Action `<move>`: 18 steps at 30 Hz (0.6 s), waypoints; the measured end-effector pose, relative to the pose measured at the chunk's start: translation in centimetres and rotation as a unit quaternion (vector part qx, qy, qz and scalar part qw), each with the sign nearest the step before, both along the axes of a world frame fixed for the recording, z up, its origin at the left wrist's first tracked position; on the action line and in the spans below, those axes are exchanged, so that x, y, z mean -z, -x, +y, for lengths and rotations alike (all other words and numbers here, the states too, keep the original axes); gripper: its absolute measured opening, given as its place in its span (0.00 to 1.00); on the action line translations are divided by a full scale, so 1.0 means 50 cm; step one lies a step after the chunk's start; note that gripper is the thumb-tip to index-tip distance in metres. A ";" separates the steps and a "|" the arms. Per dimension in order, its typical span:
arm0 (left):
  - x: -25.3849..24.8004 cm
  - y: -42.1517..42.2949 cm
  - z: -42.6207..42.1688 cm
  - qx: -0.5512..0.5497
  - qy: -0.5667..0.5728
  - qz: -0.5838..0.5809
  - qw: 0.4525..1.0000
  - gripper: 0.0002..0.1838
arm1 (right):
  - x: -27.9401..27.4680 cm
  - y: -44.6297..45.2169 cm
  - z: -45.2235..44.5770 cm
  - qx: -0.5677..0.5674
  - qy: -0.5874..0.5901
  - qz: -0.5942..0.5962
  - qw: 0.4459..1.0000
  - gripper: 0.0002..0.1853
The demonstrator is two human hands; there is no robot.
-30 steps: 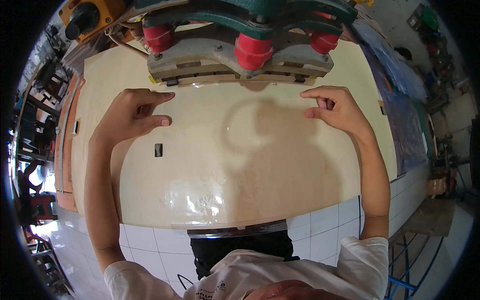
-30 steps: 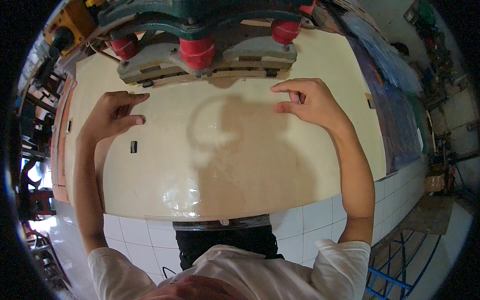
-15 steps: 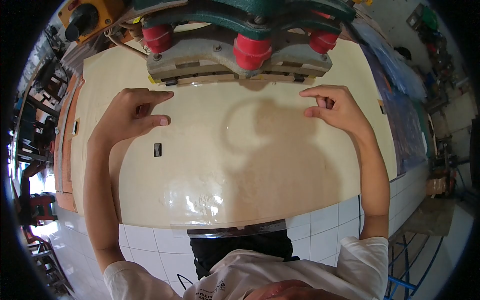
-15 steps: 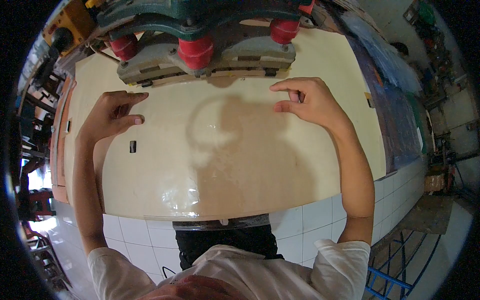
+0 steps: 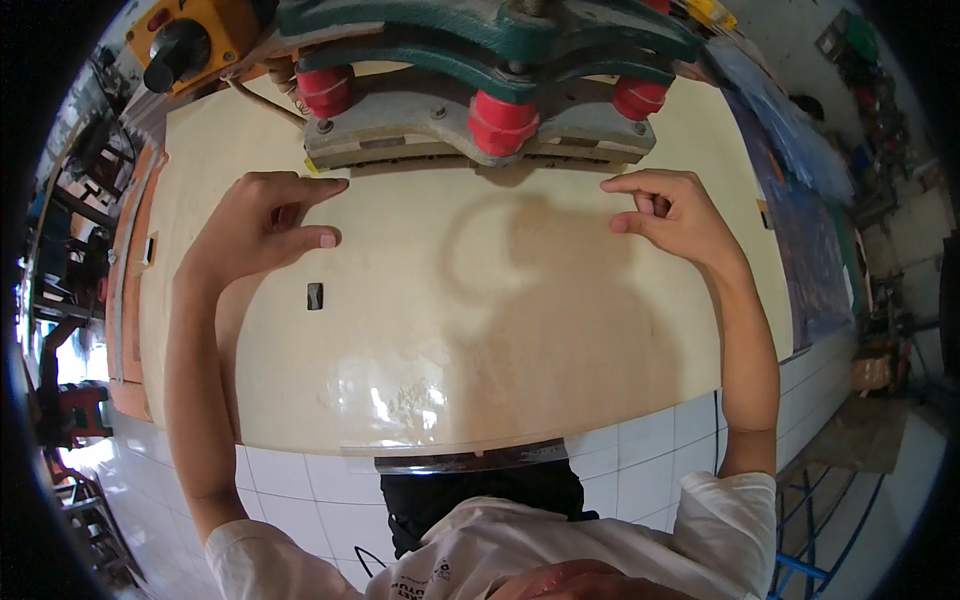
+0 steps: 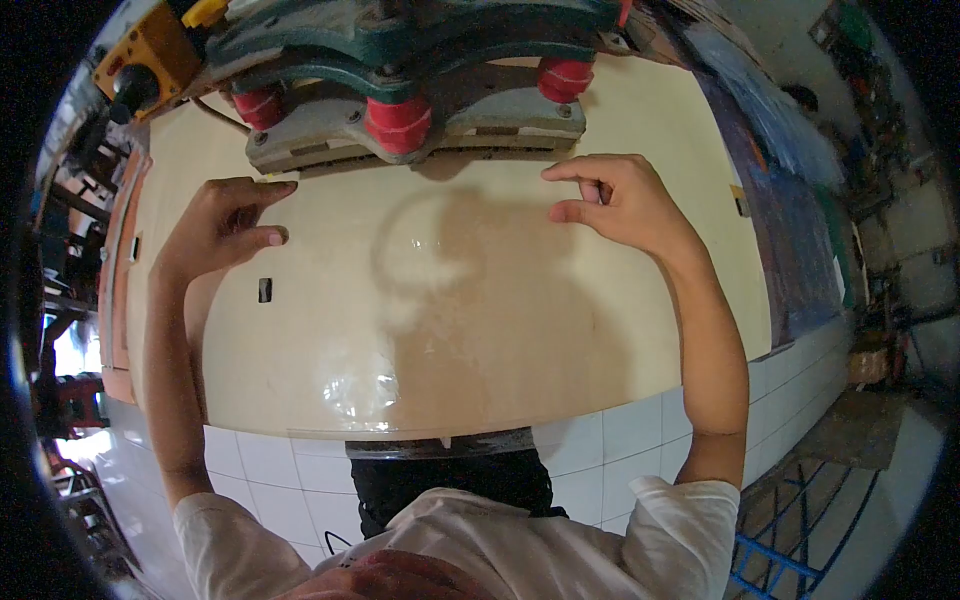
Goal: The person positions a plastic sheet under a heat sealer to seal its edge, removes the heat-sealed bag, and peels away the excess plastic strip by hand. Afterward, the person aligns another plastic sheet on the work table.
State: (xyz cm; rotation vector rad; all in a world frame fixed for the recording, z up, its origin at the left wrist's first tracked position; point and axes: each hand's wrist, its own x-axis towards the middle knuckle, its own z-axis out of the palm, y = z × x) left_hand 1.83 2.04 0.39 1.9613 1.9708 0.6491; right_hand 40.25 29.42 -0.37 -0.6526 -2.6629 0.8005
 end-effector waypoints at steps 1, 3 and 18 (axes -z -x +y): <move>0.002 0.004 0.001 0.016 0.003 0.016 1.000 0.37 | -0.003 -0.001 -0.003 -0.001 0.000 -0.001 1.000 0.23; 0.008 0.008 0.004 0.016 0.007 0.004 1.000 0.36 | -0.012 0.002 -0.014 0.024 0.008 -0.019 0.999 0.23; -0.002 0.012 -0.006 0.013 0.022 0.015 1.000 0.32 | -0.006 0.003 -0.015 0.018 0.031 -0.002 0.999 0.24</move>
